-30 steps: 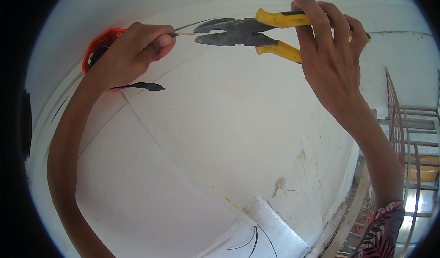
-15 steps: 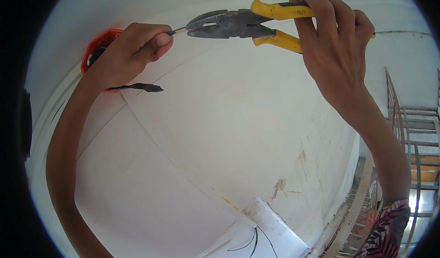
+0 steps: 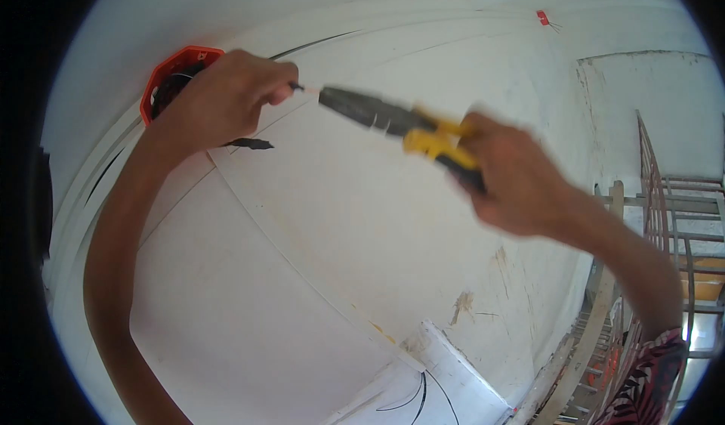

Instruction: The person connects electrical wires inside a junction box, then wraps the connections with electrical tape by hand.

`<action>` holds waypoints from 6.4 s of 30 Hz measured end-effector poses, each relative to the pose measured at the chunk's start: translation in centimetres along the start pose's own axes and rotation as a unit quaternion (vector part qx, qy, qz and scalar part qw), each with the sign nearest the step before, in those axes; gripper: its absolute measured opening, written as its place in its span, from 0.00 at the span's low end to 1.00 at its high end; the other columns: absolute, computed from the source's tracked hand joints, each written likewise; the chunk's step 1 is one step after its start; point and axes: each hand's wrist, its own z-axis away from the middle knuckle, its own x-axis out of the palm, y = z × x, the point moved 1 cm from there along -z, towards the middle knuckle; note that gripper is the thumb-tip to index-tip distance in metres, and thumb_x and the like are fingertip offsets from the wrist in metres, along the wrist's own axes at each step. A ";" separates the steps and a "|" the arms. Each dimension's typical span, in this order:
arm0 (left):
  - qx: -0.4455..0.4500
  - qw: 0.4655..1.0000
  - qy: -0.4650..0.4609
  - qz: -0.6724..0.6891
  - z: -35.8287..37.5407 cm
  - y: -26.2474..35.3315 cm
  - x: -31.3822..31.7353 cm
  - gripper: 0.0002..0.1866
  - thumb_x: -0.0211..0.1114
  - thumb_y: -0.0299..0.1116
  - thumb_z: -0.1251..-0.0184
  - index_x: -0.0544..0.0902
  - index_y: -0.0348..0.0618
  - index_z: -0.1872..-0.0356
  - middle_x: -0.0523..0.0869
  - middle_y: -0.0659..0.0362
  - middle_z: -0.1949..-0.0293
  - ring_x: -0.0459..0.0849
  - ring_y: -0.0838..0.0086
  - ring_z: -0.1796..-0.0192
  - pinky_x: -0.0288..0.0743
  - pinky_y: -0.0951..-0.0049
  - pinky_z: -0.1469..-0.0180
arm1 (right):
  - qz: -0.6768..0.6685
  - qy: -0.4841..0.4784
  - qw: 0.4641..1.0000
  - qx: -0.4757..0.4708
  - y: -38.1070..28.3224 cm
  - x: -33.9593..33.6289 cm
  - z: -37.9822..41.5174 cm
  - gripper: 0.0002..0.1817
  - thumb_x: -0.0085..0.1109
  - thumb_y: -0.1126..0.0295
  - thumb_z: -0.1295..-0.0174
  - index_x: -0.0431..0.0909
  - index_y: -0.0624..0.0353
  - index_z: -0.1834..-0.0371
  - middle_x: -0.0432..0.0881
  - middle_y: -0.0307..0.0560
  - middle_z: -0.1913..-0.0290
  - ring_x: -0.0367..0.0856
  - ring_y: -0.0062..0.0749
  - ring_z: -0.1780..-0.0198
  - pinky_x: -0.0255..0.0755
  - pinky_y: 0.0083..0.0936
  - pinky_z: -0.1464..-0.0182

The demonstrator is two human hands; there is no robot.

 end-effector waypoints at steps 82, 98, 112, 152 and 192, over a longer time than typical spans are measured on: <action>-0.087 0.967 0.123 0.203 -0.8 -0.5 -3.1 0.17 0.53 0.26 0.26 0.87 0.47 0.44 0.80 0.64 0.78 0.69 0.86 0.81 0.65 0.81 0.78 | -0.375 0.143 0.915 0.035 -4.9 4.7 -4.5 0.15 0.58 0.75 0.34 0.76 0.66 0.45 0.78 0.46 0.47 0.79 0.33 0.51 0.73 0.31 0.48; -0.121 0.945 0.146 0.267 -0.7 -1.2 -3.1 0.17 0.54 0.32 0.22 0.84 0.49 0.40 0.75 0.66 0.79 0.67 0.86 0.81 0.64 0.82 0.79 | -0.349 0.130 0.928 0.002 -4.5 5.0 -6.3 0.26 0.59 0.71 0.34 0.64 0.59 0.34 0.80 0.51 0.40 0.76 0.43 0.35 0.69 0.44 0.36; -0.128 0.935 0.152 0.293 -0.8 -1.1 -3.1 0.17 0.53 0.30 0.22 0.84 0.48 0.40 0.75 0.66 0.78 0.67 0.87 0.82 0.61 0.84 0.81 | -0.314 0.158 0.936 -0.022 -4.3 4.9 -7.0 0.18 0.58 0.74 0.33 0.77 0.67 0.41 0.69 0.47 0.44 0.77 0.33 0.63 0.72 0.33 0.58; -0.168 0.897 0.128 0.388 -0.3 0.6 -4.8 0.18 0.55 0.36 0.21 0.83 0.41 0.40 0.78 0.66 0.75 0.65 0.87 0.82 0.59 0.84 0.80 | -0.747 -0.176 0.591 -0.249 -1.6 5.2 -7.8 0.17 0.60 0.61 0.34 0.82 0.64 0.52 0.71 0.69 0.35 0.76 0.63 0.36 0.74 0.58 0.43; -0.109 0.959 0.048 0.258 5.4 2.0 3.5 0.24 0.78 0.51 0.44 0.90 0.36 0.62 0.87 0.59 0.72 0.81 0.78 0.69 0.76 0.76 0.61 | 0.096 0.129 0.979 -0.128 0.4 6.1 -1.6 0.31 0.53 0.93 0.57 0.81 0.66 0.45 0.67 0.46 0.30 0.62 0.44 0.27 0.57 0.40 0.27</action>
